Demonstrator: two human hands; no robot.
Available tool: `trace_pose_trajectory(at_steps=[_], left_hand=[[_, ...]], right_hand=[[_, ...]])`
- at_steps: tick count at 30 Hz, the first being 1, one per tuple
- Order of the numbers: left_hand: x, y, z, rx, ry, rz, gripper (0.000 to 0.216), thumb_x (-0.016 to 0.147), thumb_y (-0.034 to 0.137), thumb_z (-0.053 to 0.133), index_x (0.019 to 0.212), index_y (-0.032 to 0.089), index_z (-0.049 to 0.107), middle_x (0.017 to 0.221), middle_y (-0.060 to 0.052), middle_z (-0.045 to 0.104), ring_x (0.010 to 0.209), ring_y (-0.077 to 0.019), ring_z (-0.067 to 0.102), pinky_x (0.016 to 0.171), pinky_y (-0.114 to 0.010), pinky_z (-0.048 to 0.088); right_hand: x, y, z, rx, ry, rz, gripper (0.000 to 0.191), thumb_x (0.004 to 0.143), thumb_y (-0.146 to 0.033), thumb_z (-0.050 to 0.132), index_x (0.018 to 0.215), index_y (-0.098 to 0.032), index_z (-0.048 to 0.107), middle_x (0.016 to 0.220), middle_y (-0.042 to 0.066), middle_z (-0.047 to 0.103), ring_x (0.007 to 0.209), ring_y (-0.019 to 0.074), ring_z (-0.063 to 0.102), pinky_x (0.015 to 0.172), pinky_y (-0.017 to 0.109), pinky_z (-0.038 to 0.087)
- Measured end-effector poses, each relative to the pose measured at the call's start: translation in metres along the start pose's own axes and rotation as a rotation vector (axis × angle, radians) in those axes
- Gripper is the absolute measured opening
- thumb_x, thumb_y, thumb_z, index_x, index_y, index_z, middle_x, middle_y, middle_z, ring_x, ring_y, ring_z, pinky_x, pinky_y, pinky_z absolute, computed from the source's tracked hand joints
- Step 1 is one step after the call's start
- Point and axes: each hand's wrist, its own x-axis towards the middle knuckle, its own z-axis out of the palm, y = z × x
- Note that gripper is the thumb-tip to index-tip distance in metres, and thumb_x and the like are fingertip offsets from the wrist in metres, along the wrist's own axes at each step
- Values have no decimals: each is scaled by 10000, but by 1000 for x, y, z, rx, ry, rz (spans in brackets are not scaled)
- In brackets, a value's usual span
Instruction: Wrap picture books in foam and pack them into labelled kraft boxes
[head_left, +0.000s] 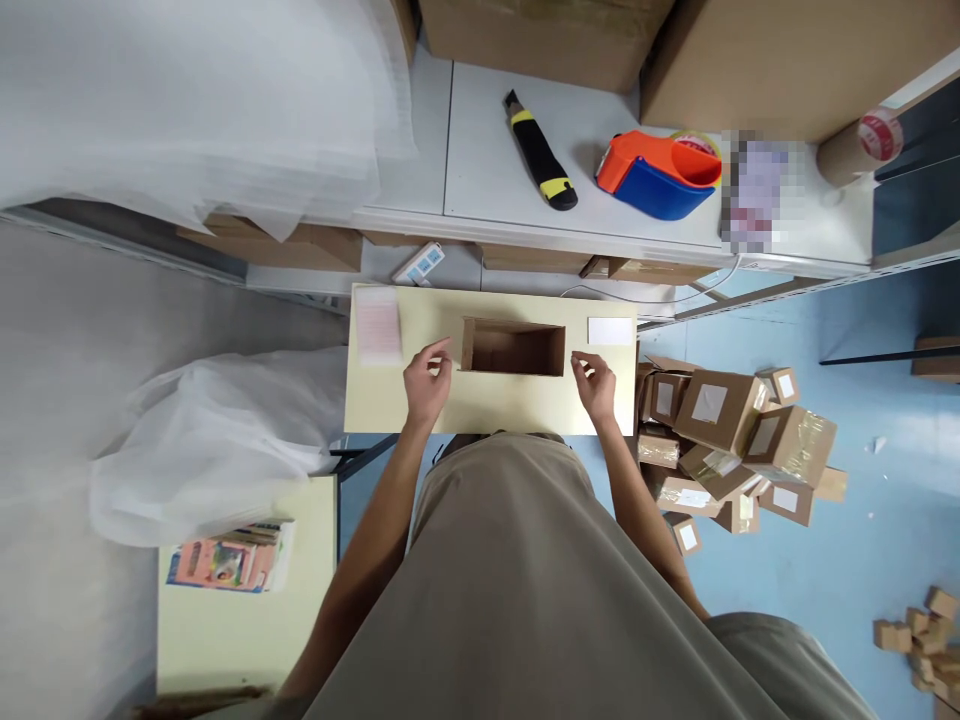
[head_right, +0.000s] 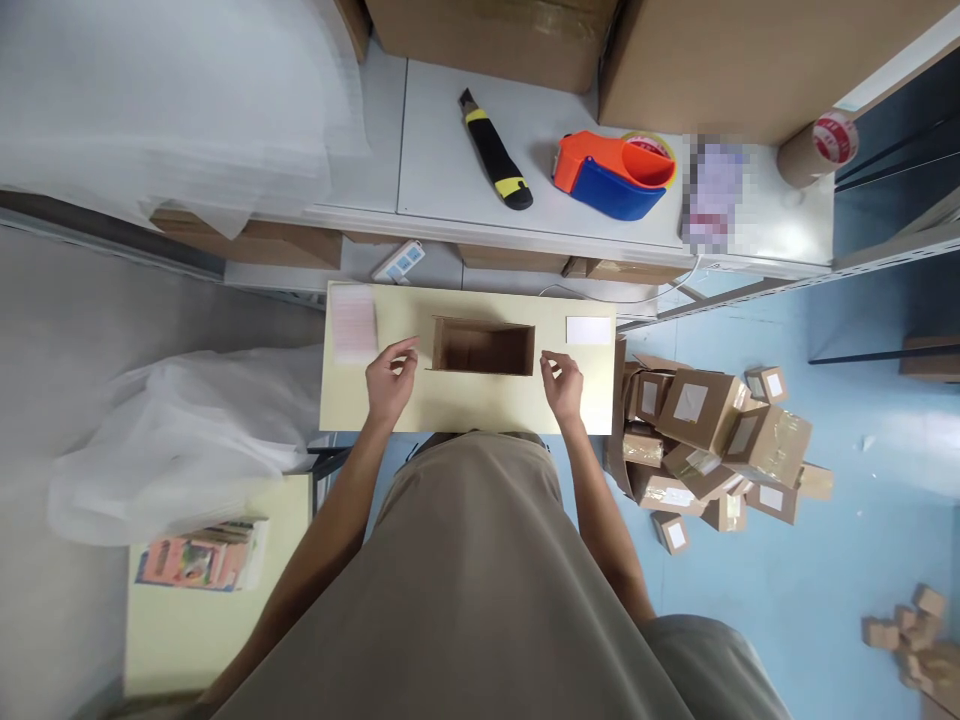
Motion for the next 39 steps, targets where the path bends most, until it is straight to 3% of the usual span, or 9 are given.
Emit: trace_pose_trajectory(at_steps=[4,7,11,16,24,28,32,39], left_hand=[[-4,41,17,121,-178,220,356,1026,234,611,1300,253,838,1281,-67,854,1092,-240,806,1085,-415,649],[-4,51,32,250,-246,266,341,1017,194,626,1279,233,840,1295,-98,849,1189,-299,795,1149,-485,625],[-4,38,28,346,-168,238,357,1024,181,605,1310,211,816,1380,-128,814,1332,-328,735,1236,-519,561],[-6,14,12,371,-104,101,346,982,187,649,1292,227,796,1489,-125,759,1418,-334,688,1288,-522,514],[-5,-19,19,173,-73,-127,510,866,196,711,1370,247,767,1550,-118,715,1479,-341,649,1300,-516,501],[-12,-25,19,135,-171,-130,690,797,149,729,1479,249,722,1698,-114,598,1632,-347,508,1382,-526,402],[-22,-28,26,154,-253,-102,836,754,84,726,1575,213,642,1810,-139,454,1710,-360,393,1410,-539,361],[-21,-40,41,155,-241,-50,781,763,58,743,1527,205,665,1808,-162,451,1697,-371,419,1424,-572,333]], right_hand=[[0,-37,-2,-52,-61,-185,392,1133,-479,569,1276,-230,836,1236,133,841,985,282,730,915,449,644],[0,-44,8,-141,-120,-226,352,1119,-372,585,1315,-216,832,1219,140,842,1072,322,712,1017,513,628],[1,-27,11,-216,-126,-163,376,1098,-342,611,1389,-203,804,1286,156,824,1131,350,689,1039,553,617],[1,-8,2,-208,-119,-115,515,1096,-492,654,1493,-177,743,1403,181,791,1154,373,663,1018,553,614],[13,8,2,-170,-205,-141,647,1055,-566,715,1575,-183,688,1405,199,774,1197,398,650,1057,580,594],[24,11,1,-180,-269,-243,684,1087,-551,661,1692,-243,577,1480,197,700,1295,394,630,1138,592,569],[42,12,9,-225,-316,-277,760,1094,-507,627,1795,-301,417,1432,198,632,1324,410,599,1112,607,593],[74,16,30,-268,-350,-267,853,1063,-444,665,1830,-274,331,1255,168,587,1161,381,614,1117,612,582]])
